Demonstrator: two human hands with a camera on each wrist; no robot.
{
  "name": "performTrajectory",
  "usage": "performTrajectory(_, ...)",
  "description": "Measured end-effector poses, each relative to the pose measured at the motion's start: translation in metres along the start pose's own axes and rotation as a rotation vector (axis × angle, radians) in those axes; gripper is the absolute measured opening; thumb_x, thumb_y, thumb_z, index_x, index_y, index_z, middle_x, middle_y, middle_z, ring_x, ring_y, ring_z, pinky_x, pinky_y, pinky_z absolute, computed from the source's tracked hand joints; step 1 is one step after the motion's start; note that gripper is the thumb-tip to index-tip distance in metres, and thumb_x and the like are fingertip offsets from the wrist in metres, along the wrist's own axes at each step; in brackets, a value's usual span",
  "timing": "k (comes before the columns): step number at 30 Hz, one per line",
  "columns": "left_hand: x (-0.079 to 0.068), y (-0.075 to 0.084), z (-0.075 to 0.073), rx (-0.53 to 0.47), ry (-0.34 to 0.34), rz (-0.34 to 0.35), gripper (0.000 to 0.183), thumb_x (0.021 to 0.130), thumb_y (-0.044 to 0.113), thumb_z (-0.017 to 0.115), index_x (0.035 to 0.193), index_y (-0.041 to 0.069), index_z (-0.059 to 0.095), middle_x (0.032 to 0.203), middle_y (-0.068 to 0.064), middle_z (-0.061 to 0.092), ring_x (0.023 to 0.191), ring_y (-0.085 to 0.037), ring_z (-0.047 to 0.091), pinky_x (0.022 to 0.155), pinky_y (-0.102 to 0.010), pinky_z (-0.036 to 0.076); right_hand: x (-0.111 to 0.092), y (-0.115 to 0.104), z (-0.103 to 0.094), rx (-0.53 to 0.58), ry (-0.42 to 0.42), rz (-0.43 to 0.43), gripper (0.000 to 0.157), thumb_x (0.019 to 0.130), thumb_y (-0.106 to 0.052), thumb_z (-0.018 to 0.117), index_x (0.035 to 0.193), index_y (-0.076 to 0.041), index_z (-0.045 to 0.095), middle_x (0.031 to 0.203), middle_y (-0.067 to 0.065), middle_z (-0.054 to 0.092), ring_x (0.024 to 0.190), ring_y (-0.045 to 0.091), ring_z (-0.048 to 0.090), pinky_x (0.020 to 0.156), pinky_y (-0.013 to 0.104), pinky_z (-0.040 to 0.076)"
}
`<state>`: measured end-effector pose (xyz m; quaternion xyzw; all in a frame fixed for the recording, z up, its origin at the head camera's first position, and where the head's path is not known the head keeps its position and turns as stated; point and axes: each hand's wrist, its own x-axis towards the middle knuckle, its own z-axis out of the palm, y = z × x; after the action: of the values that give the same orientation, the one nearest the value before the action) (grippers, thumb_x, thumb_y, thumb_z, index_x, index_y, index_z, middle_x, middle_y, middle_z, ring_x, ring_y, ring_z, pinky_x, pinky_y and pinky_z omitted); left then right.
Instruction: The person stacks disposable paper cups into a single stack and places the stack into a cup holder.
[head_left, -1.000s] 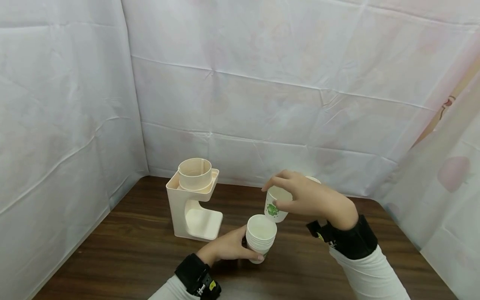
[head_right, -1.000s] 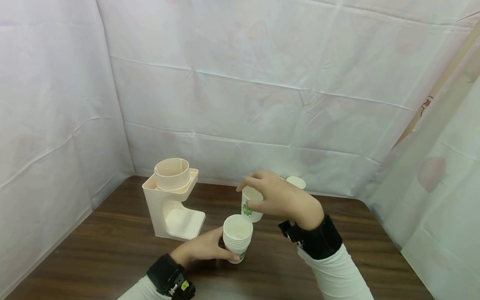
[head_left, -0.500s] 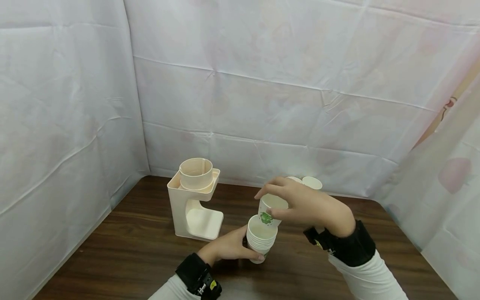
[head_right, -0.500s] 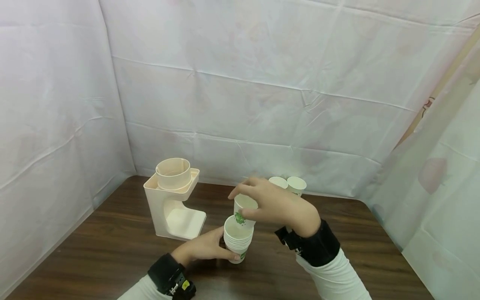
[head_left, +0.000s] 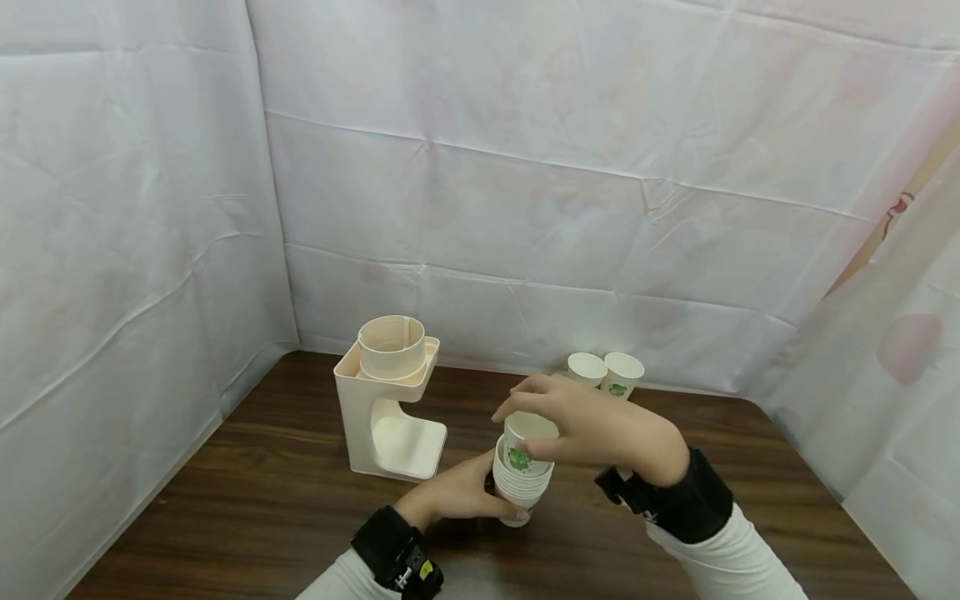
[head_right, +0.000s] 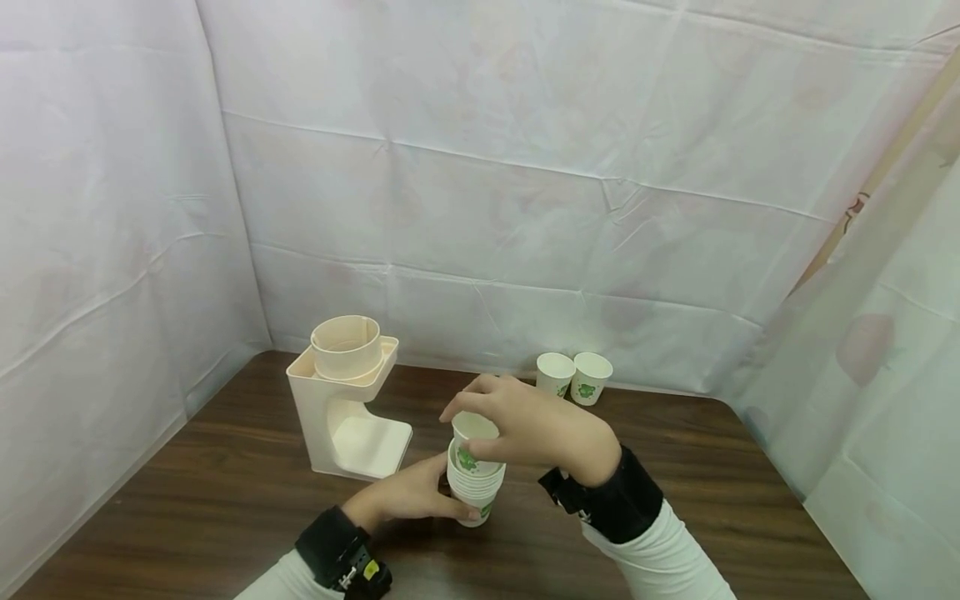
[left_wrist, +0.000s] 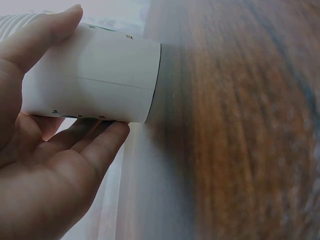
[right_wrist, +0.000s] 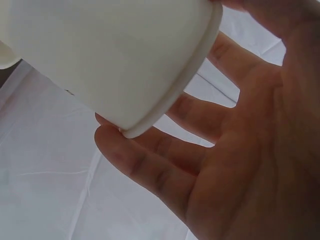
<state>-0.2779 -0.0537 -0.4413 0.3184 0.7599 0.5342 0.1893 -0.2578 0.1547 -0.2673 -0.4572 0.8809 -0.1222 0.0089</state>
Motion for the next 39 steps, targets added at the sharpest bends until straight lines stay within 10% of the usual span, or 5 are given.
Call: performTrajectory(39,-0.002,-0.001,0.002,-0.044,0.003,-0.037,0.058,0.084,0.020,0.082,0.134,0.023,0.053,0.118,0.010,0.063,0.110,-0.011,0.059,0.101,-0.038,0.041,0.011,0.020,0.040,0.095,-0.150,0.002,0.029,0.092,-0.031,0.074,0.120,-0.029,0.067,0.127,-0.005,0.054,0.110,0.017,0.054,0.081,0.029,0.050)
